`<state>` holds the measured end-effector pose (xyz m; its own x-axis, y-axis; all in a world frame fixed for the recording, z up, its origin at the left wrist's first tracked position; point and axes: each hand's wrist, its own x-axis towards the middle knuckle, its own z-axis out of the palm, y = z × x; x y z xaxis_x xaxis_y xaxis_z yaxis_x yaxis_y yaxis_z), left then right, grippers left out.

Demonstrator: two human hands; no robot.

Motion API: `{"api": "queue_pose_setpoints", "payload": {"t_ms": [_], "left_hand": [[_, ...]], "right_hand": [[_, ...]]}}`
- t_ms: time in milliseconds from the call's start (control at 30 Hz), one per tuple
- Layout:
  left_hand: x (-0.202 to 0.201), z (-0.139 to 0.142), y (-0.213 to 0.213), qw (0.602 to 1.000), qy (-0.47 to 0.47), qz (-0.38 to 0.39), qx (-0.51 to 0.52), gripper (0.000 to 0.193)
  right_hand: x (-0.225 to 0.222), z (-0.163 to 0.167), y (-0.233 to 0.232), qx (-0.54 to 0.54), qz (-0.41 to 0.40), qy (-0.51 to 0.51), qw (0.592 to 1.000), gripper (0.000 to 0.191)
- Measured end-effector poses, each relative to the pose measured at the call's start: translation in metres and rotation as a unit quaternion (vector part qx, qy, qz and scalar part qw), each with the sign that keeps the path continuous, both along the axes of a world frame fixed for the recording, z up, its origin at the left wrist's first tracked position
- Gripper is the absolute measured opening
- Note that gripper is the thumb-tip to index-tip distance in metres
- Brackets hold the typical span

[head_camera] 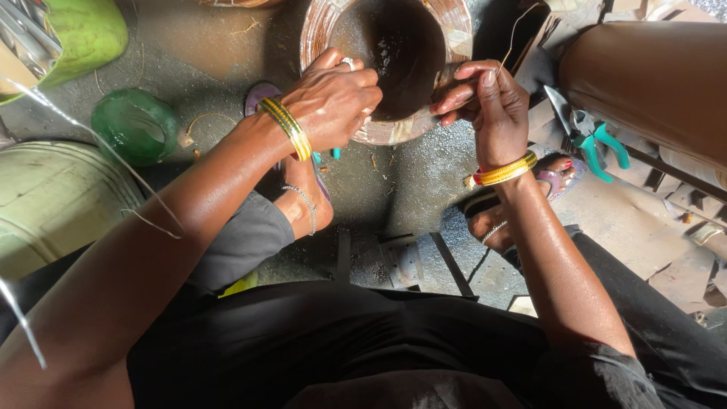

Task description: The person sits on the floor and uses pliers and a knife to cut and thread a thin wire through a cylindrical object. They repeatedly pull the wire through the cylinder and trim excess wire, working on multiple similar cylinders.

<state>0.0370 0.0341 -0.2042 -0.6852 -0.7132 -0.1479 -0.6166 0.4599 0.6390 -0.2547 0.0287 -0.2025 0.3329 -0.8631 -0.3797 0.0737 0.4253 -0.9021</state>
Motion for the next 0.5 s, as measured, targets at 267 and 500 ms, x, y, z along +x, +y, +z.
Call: {"api": "queue_pose_setpoints", "payload": {"t_ms": [267,500], "left_hand": [[0.000,-0.004,0.006,0.999,0.019,0.012,-0.050,0.007],[0.000,-0.003,0.005,0.997,0.040,0.024,-0.061,0.011]], "right_hand": [[0.004,0.004,-0.002,0.010,0.003,-0.005,1.000,0.038],[-0.005,0.011,-0.008,0.005,0.061,0.004,0.998,0.037]]}}
